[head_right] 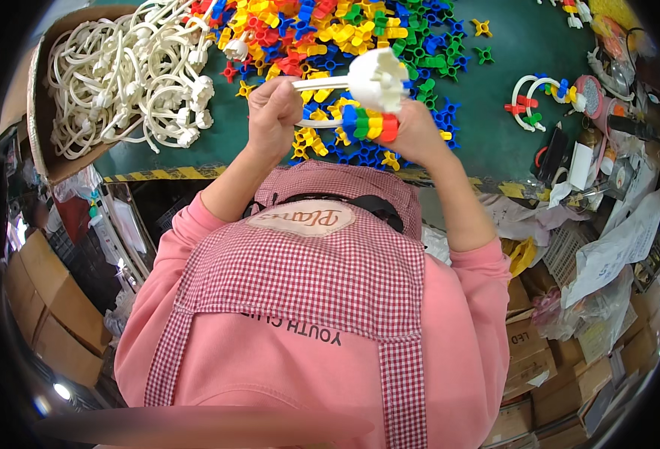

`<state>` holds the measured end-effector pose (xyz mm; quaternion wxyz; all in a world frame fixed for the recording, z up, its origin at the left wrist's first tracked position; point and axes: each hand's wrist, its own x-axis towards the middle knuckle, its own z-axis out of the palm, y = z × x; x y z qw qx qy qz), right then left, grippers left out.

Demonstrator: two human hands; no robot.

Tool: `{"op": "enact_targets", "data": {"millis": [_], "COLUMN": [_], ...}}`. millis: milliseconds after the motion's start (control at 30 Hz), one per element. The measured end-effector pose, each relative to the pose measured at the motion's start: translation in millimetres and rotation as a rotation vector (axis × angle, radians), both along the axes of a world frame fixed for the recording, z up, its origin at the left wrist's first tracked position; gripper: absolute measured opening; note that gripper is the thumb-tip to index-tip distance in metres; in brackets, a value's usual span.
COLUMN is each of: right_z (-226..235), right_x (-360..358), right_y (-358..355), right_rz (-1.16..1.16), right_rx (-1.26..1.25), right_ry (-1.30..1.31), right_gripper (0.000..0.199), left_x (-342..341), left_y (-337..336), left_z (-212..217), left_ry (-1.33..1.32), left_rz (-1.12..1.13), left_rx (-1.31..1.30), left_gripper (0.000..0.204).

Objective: The person repeatedly picks white plastic connectors and colorful plastic star-shaped pieces from a table, snaps them together to form short chains, and places the assembled units on the table. The process continues with the same components throughout the clip.

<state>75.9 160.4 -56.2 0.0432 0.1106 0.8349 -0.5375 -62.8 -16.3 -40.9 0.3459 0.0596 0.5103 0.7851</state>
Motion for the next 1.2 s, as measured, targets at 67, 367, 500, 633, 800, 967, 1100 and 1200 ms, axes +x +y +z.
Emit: {"op": "enact_targets", "data": {"millis": [67,367,500,633,800,967,1100,1200], "right_z": [-1,-21,7,-9,-36,-118,-160,-171], "right_x": [2,15,-3,0,19,152,288,242], "right_y": [-4,-12,-14,-26,3,216,328,297], "right_rz": [0.002,-0.018,-0.358,-0.653,-0.856,-1.643,-1.773,-1.731], "right_rx": [0.077,-0.037,0.001,-0.847,-0.313,-0.215,-0.266,-0.5], "right_ry": [-0.184,-0.346,0.255,0.08,0.008,0.326,0.068,0.188], "right_gripper": [0.048,0.043,0.025,0.019,0.019,0.024,0.028,0.032], "left_x": [1,9,-3,5,-8,-95,-190,-208], "left_y": [2,10,10,15,9,-77,-181,-228], "left_z": [2,14,10,5,-4,-34,-89,-96], "left_ry": [-0.049,0.071,-0.301,-0.555,-0.096,0.527,1.273,1.188], "left_rz": [-0.011,-0.142,-0.002,0.061,-0.171,0.165,0.043,-0.207], "left_rx": [0.058,0.041,0.198,0.169,-0.129,-0.655,-1.965,-2.16], "left_gripper": [0.018,0.017,0.027,0.034,0.046,0.035,0.051,0.043]}}
